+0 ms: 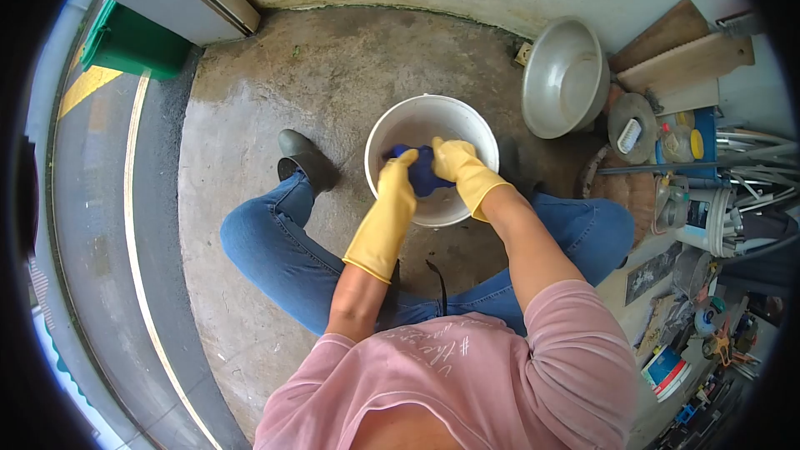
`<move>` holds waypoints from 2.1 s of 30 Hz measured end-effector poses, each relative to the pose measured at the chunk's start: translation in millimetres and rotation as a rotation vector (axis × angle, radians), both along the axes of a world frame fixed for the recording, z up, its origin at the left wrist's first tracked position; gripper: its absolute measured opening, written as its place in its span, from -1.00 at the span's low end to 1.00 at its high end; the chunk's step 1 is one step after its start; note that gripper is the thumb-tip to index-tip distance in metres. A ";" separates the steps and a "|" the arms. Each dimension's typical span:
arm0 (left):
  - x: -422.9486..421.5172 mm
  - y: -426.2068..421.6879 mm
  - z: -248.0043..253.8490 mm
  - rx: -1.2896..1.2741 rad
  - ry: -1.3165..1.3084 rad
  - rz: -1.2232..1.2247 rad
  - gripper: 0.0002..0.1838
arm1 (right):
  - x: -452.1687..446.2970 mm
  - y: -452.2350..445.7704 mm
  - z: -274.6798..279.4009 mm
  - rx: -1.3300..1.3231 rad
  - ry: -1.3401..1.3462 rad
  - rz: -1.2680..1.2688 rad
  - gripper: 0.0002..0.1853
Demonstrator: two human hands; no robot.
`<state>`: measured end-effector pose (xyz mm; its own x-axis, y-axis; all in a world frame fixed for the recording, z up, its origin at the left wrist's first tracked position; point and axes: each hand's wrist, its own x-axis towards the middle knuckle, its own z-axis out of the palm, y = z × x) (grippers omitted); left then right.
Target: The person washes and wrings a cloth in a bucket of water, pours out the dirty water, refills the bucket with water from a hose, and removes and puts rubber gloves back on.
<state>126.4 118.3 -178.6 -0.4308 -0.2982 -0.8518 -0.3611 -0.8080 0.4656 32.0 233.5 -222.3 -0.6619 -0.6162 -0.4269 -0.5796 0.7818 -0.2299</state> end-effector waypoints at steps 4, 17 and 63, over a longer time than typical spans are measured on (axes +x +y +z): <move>-3.0 -3.9 5.5 -0.008 -0.157 0.041 -0.40 | -22.1 -8.0 -6.8 0.041 -0.139 -0.006 -0.50; -11.2 -8.2 -29.7 -0.024 -0.287 0.024 -0.49 | -7.5 -48.7 -74.2 0.379 -0.258 -0.015 -0.46; -8.6 -12.8 -0.6 0.011 -0.247 0.015 -0.27 | -3.8 -37.4 -19.9 0.133 -0.073 -0.243 -0.33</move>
